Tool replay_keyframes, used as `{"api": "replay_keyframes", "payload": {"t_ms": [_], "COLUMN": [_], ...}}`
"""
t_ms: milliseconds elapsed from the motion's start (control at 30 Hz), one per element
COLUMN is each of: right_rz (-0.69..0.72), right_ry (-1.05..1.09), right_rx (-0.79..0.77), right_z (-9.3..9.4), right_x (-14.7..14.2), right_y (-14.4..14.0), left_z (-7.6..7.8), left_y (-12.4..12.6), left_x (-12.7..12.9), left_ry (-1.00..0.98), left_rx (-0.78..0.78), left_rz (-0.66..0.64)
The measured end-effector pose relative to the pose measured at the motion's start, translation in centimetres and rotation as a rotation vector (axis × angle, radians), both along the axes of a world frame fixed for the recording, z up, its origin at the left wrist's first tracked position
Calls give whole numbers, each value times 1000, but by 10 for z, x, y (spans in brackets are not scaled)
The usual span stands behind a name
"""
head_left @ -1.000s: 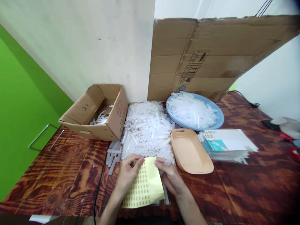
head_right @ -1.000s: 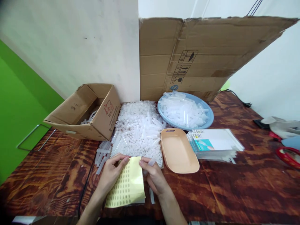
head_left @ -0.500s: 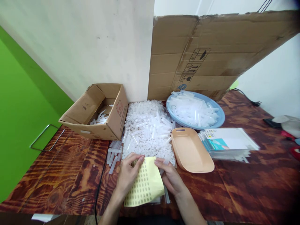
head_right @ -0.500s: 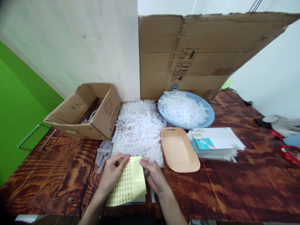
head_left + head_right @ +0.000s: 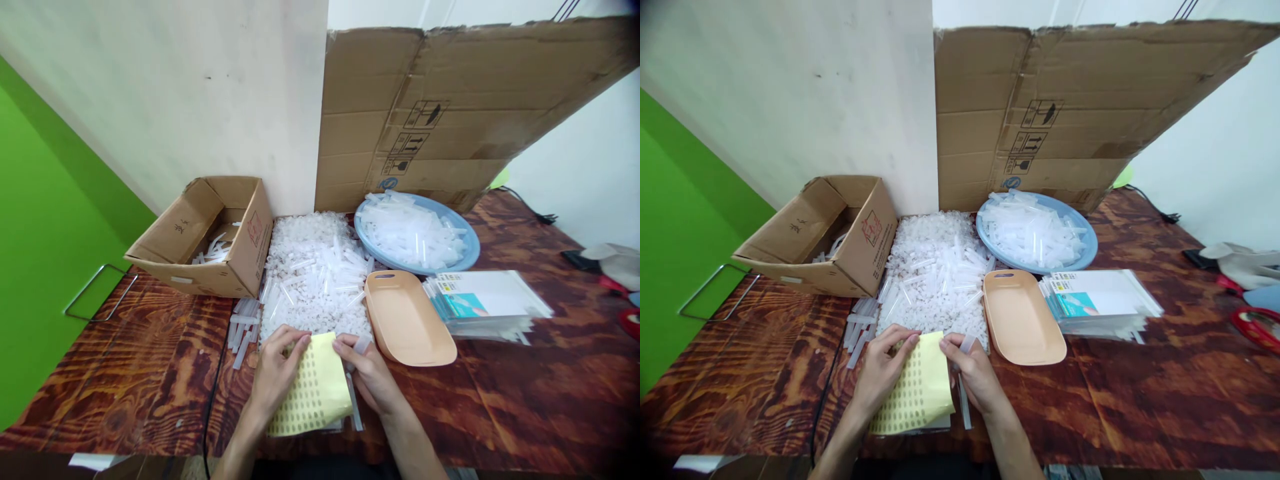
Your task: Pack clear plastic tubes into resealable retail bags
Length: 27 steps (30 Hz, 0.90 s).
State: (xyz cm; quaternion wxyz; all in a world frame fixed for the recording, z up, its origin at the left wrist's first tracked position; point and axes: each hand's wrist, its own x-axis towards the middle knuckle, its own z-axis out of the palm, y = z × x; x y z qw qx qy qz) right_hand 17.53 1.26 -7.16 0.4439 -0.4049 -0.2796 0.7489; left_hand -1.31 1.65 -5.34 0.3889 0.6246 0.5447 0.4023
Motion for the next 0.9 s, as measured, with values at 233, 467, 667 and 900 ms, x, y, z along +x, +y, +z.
{"api": "replay_keyframes", "payload": {"t_ms": [233,467,667,900], "right_rz": [-5,7,8,14], "right_ry": [-37,-37,-13,-8], "right_rx": [6,8,14,17], "right_z": [0,2,4,0], "right_x": [-1,0,0,2], "right_y": [-1,-1,-1,-1], "left_z": [-5,-9,-9,-10], "left_y": [1,2,0,0], "left_x": [0,2,3,4], "left_ry": [23,37,45,44], "left_rx": [-14,-8,-16,-20], "left_rz": [-10,-24,-27,-28]}}
